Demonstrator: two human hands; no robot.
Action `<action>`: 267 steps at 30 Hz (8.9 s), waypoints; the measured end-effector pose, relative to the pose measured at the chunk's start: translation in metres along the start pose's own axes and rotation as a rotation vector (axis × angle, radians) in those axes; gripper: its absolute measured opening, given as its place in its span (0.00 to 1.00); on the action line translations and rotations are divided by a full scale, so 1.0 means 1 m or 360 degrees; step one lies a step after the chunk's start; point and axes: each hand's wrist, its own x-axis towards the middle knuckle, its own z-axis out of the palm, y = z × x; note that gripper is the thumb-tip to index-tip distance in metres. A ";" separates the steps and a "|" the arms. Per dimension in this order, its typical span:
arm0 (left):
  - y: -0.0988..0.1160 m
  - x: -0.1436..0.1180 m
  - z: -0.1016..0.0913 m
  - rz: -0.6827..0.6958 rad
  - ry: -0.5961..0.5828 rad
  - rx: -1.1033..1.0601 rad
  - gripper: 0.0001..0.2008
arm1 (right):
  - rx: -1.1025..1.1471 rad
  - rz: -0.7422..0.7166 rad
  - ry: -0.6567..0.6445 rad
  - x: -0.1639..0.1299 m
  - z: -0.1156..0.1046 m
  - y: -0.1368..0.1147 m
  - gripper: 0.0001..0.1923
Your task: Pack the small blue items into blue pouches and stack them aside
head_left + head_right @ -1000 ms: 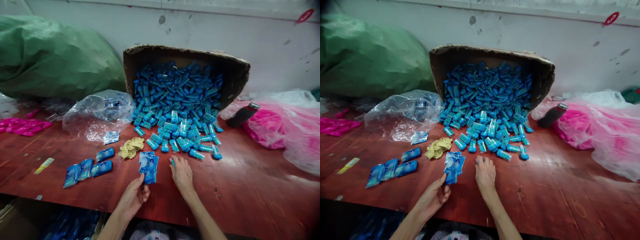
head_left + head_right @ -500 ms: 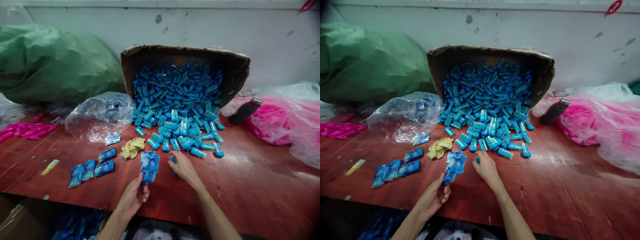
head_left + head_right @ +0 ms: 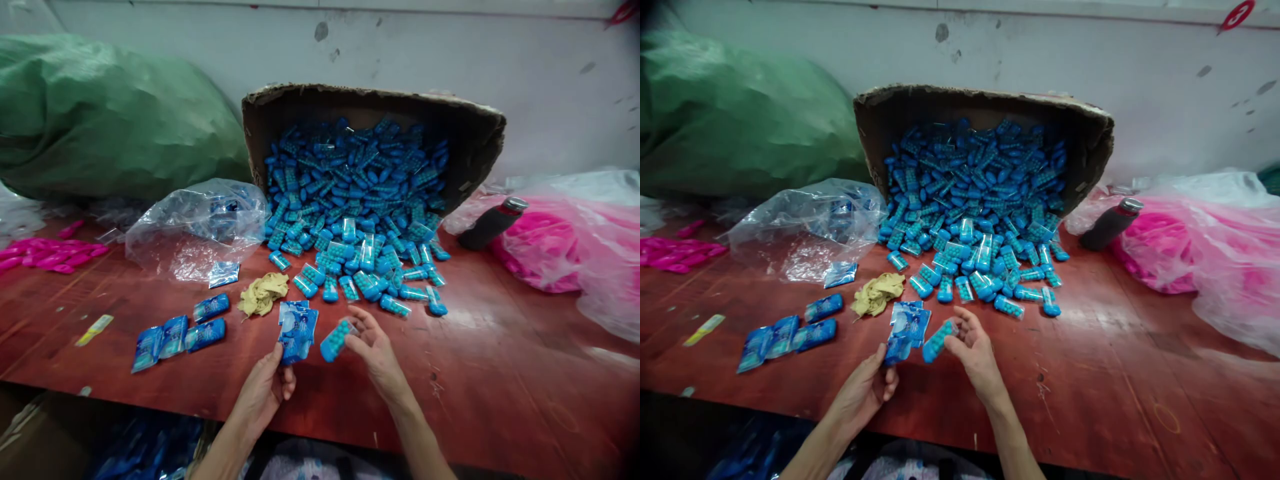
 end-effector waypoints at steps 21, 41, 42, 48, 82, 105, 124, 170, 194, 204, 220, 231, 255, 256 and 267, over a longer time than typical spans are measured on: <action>-0.002 0.000 0.005 0.0147 0.0039 0.0096 0.17 | -0.0785 -0.0408 0.0015 -0.024 0.032 0.006 0.28; 0.003 0.001 0.000 0.0271 -0.0072 0.0243 0.15 | -0.0655 -0.0432 -0.0261 -0.026 0.039 0.015 0.39; 0.002 0.000 0.003 0.0216 -0.0106 0.0127 0.15 | -0.0723 -0.0491 -0.0223 -0.026 0.041 0.016 0.38; -0.005 -0.001 0.015 0.0003 -0.0145 -0.0163 0.11 | -0.1062 -0.0785 -0.0205 -0.028 0.050 0.013 0.33; 0.012 -0.007 0.014 -0.0090 -0.0539 -0.0131 0.08 | -0.0124 -0.0244 -0.0329 -0.028 0.035 0.009 0.30; -0.014 -0.021 0.033 -0.0032 -0.0241 -0.0304 0.11 | 0.0053 -0.0043 -0.0086 -0.030 0.053 0.028 0.13; -0.020 -0.027 0.031 -0.0076 -0.0451 -0.0377 0.09 | -0.0028 -0.0141 -0.0370 -0.028 0.043 0.022 0.18; 0.040 0.040 -0.003 0.1169 0.0405 0.1179 0.08 | -0.1773 -0.0810 -0.0287 0.053 0.065 0.037 0.07; -0.014 0.017 0.025 0.0557 0.0539 0.0482 0.14 | -0.0009 0.0136 -0.0036 0.004 0.078 0.036 0.09; -0.009 0.012 0.036 0.0405 0.0317 0.0299 0.16 | -0.0169 0.0053 0.0007 -0.001 0.073 0.030 0.14; 0.001 0.000 0.020 -0.0027 0.0126 -0.0196 0.08 | -0.1739 -0.0358 -0.0049 0.105 0.070 0.005 0.08; 0.004 -0.005 0.011 -0.0168 0.0189 -0.0389 0.05 | -0.2262 -0.0309 -0.0249 0.049 0.019 0.001 0.05; -0.003 0.003 0.004 0.0171 0.0048 -0.0072 0.13 | -0.0150 0.0100 -0.0384 -0.012 0.026 0.002 0.19; -0.002 0.002 0.003 0.0170 0.0040 -0.0057 0.13 | -0.0172 0.0107 -0.0396 -0.012 0.026 0.003 0.19; 0.003 0.004 -0.003 0.0211 -0.0044 0.0098 0.12 | -0.0092 0.0193 -0.0576 -0.010 0.017 -0.002 0.18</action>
